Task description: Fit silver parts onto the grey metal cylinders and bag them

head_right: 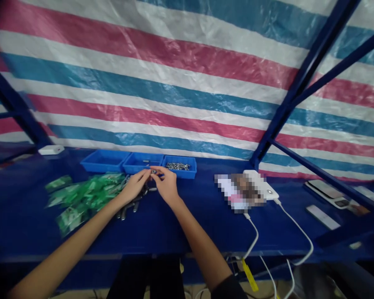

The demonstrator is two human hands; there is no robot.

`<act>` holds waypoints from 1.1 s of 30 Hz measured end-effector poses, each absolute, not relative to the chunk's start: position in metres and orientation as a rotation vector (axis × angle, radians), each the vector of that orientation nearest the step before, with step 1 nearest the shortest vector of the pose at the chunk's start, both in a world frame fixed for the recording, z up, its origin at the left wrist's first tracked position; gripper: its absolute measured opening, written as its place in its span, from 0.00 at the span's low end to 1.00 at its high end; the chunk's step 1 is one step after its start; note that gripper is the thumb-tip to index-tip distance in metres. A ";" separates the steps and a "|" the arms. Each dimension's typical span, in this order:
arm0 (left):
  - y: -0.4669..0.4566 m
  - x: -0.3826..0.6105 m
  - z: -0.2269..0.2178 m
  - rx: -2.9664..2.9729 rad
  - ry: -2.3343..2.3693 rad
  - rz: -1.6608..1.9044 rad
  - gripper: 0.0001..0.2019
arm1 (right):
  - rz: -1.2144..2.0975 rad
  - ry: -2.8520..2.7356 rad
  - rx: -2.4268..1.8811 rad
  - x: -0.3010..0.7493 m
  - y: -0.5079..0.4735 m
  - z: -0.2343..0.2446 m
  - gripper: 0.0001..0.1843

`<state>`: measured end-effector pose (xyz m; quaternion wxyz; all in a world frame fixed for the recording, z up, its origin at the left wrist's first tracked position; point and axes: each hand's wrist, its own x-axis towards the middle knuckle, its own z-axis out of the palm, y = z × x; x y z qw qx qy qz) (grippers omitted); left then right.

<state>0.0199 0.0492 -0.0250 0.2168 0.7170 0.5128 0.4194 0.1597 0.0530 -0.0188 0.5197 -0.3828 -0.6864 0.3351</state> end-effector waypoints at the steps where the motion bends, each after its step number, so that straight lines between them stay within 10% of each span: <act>1: 0.048 0.020 -0.024 1.962 1.408 1.181 0.21 | 0.801 -1.642 -0.899 0.159 0.052 -0.019 0.15; 24: 0.044 0.014 -0.014 1.696 1.516 1.575 0.14 | 1.054 -1.412 -0.893 0.158 0.072 -0.032 0.22; 33: 0.048 0.010 -0.017 1.663 1.520 1.584 0.13 | 0.714 -2.153 -1.141 0.175 0.062 -0.028 0.21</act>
